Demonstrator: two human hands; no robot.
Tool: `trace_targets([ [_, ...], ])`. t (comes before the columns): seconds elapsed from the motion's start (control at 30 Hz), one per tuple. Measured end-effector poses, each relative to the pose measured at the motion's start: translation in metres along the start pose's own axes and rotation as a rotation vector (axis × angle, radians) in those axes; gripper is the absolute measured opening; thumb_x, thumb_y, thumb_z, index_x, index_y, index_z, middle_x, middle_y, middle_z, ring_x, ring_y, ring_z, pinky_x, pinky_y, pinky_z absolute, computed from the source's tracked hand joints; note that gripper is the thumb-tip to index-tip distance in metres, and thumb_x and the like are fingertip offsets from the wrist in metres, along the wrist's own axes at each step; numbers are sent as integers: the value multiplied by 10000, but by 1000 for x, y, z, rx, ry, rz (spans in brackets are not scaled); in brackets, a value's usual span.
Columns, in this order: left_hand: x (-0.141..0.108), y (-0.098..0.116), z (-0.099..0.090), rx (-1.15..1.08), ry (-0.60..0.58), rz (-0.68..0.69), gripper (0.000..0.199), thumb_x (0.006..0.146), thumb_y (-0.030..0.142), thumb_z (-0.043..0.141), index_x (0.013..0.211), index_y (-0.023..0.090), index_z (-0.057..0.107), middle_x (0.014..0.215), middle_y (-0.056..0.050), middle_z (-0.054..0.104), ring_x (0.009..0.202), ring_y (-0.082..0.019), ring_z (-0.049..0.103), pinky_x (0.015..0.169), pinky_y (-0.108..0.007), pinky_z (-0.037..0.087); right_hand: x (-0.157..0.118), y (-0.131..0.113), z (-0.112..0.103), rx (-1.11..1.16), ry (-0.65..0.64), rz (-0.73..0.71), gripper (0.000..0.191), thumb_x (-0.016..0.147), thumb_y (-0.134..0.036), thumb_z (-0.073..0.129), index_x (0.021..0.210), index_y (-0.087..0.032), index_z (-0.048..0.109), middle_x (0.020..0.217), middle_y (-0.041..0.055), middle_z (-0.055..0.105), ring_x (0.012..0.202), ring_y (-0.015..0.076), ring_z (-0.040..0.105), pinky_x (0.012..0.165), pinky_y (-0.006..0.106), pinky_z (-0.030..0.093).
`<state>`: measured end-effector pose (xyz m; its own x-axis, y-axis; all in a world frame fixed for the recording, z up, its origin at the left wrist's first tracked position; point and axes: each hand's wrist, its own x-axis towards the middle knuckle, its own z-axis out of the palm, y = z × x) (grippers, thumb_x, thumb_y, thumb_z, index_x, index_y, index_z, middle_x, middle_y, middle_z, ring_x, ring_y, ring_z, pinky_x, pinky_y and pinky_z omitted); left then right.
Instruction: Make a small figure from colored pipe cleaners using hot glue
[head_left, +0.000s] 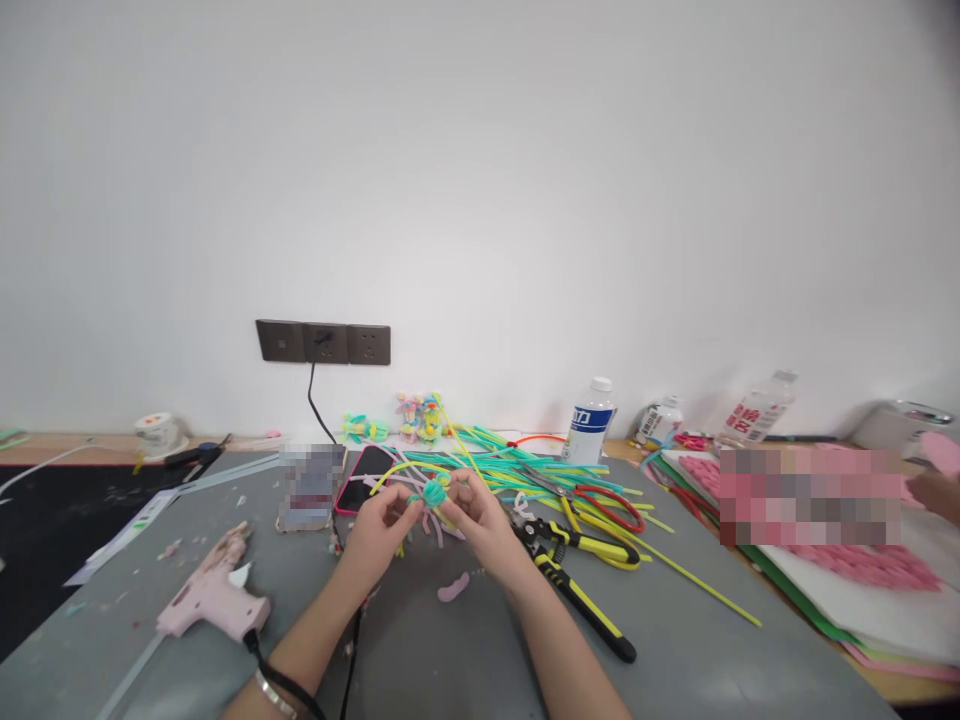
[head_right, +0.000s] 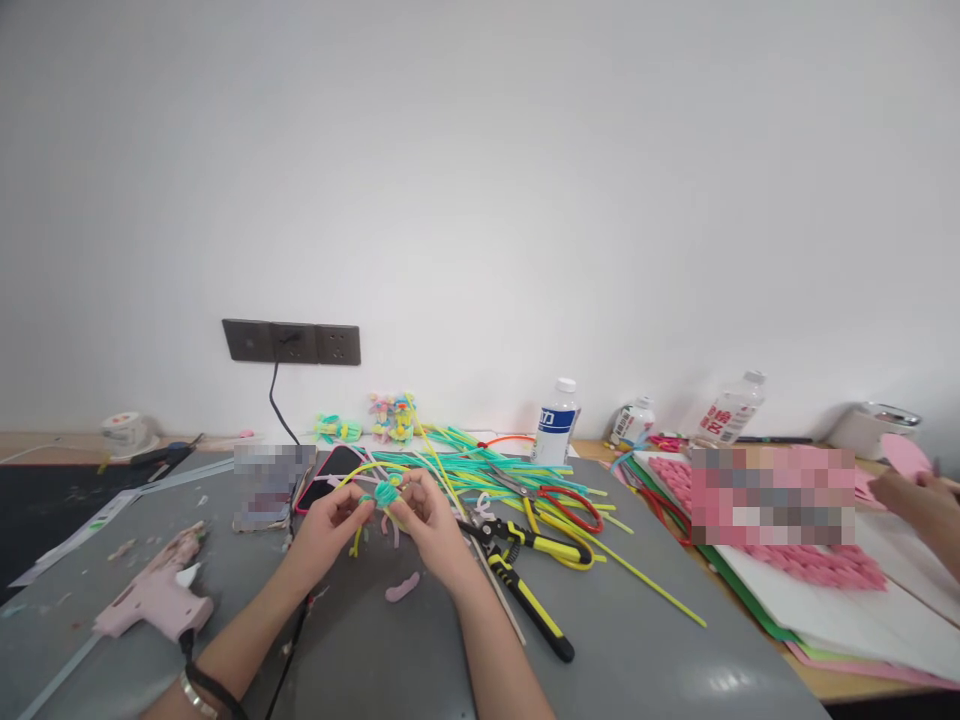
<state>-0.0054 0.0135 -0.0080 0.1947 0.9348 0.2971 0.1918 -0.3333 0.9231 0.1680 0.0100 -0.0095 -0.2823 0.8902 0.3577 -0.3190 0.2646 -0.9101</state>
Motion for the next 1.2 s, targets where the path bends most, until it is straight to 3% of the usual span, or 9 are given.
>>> trace_targets([
  [0.77,2,-4,-1,-2,-10,15,307,843,415,579,671,161,574,628,20,538,584,-121,476,570,-229,369,0,-1,0,2,-17,-19,278,869,-412,667,979,-238,480,650,-86,495,577,107,534,542,231,332],
  [0.9,2,-3,-1,-33,-11,14,295,837,426,588,720,155,601,677,-1,584,635,-137,525,606,-237,406,0,-4,2,37,-1,-12,302,840,-414,696,961,-239,482,644,-88,513,572,112,550,541,233,342],
  [1.07,2,-4,1,-127,-31,-36,317,793,439,652,943,161,643,799,-28,657,710,-161,597,638,-246,463,1,-2,1,110,64,42,355,774,-394,763,934,-234,490,664,-70,606,561,109,562,551,226,360],
  [1.2,0,-4,5,-129,-84,-84,331,733,438,711,910,163,660,904,-63,682,799,-190,626,630,-247,501,2,2,-1,183,129,100,368,707,-363,816,881,-223,523,686,-55,654,570,106,572,583,228,398],
])
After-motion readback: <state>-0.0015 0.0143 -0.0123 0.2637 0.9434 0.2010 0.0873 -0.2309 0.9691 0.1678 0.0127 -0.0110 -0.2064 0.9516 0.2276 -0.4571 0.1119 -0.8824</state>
